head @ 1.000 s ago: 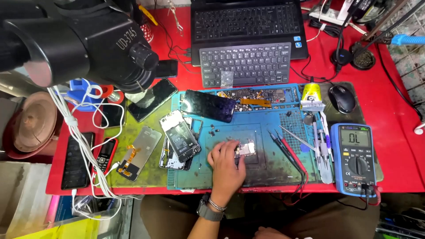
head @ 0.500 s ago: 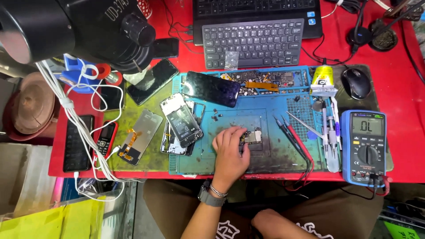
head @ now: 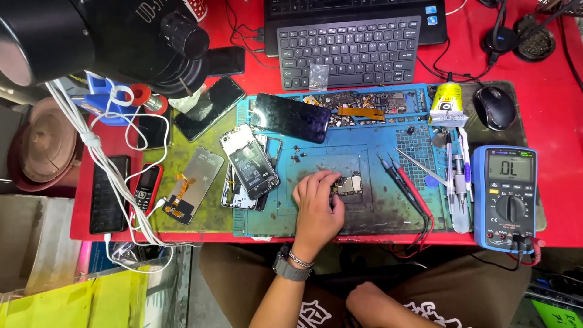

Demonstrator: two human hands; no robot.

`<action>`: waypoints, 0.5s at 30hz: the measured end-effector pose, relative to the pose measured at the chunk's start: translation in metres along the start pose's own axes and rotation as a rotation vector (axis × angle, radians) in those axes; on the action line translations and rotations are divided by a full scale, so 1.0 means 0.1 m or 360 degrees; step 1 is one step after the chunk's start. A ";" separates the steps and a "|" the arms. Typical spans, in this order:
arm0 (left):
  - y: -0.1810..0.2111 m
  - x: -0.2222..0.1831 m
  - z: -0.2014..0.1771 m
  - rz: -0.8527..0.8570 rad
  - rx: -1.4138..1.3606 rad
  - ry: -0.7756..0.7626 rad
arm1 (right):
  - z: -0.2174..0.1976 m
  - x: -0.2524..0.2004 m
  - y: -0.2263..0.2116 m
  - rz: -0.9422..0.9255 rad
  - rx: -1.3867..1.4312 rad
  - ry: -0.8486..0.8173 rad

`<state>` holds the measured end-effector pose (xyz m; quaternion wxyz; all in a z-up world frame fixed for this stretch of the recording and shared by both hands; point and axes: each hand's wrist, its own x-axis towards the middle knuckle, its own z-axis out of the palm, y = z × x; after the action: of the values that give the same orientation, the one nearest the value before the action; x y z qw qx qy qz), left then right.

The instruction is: Testing a mobile phone motherboard using a multimeter and visual inspection at a repair station.

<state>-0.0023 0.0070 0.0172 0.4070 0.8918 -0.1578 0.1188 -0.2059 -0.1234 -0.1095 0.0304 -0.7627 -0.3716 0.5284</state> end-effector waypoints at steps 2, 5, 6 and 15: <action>0.06 0.02 -0.05 -0.0034 0.0046 -0.0039 | -0.38 -0.11 0.21 0.0021 -0.0009 -0.0005; 0.07 0.03 -0.07 -0.0034 0.0036 -0.0051 | -0.39 -0.13 0.25 -0.0002 -0.0015 0.0047; 0.06 0.03 -0.06 -0.0031 0.0034 -0.0054 | -0.42 -0.16 0.26 0.0000 -0.0011 0.0049; -0.05 -0.04 -0.02 -0.0025 -0.0216 -0.0095 | -0.34 -0.08 0.48 0.0006 0.0526 0.0018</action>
<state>-0.0042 0.0123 0.0142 0.4627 0.8664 -0.1707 0.0780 -0.1539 -0.1506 -0.1096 0.1568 -0.7510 -0.2780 0.5781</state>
